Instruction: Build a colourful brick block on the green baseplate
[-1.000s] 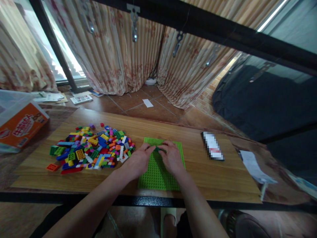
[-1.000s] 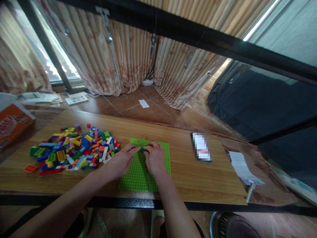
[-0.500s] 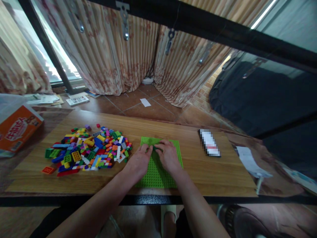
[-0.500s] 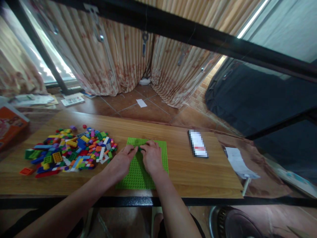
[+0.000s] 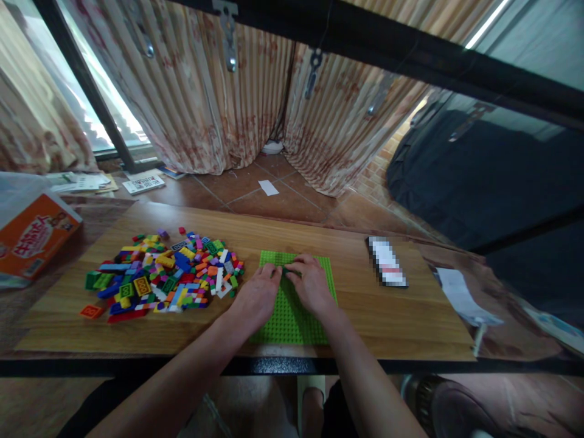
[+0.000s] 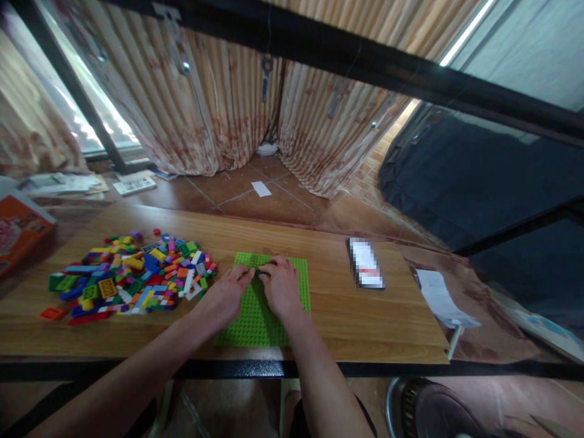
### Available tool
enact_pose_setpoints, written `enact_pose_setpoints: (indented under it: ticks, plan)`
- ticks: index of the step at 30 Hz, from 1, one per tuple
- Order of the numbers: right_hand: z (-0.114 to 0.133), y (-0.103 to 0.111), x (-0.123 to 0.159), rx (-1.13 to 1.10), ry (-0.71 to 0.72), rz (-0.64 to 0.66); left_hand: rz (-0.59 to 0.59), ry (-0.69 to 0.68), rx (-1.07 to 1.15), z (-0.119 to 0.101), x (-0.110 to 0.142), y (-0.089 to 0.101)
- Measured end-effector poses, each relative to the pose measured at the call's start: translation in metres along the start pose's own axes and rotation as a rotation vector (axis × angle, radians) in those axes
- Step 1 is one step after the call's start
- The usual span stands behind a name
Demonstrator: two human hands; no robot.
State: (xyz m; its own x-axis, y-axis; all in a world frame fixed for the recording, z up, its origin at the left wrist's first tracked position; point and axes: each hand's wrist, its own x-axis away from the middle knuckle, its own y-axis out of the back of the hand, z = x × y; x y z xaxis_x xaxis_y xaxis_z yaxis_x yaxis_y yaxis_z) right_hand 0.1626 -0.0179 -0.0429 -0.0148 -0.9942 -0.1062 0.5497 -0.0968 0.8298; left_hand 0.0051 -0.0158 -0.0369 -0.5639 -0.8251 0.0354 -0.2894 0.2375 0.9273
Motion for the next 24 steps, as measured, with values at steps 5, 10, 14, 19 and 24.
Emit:
enact_pose_setpoints:
  ticks: [5, 10, 14, 19, 24]
  plan:
    - [0.0, 0.003, -0.002, -0.01, -0.022, 0.027, 0.013, -0.018, -0.029, 0.0, -0.003, 0.003]
    - [-0.002, 0.0, 0.0, -0.044, -0.042, -0.005, 0.01, -0.002, -0.122, -0.008, -0.001, 0.0]
    - [-0.003, -0.001, 0.001, -0.069, -0.049, -0.018, -0.008, -0.005, -0.142, -0.01, 0.001, -0.005]
    - [-0.005, 0.0, -0.001, -0.086, -0.046, -0.006, -0.115, -0.043, 0.073, 0.009, -0.001, -0.01]
    - [-0.014, 0.006, -0.002, -0.182, 0.036, 0.031, -0.218, -0.05, 0.286, 0.021, -0.003, -0.009]
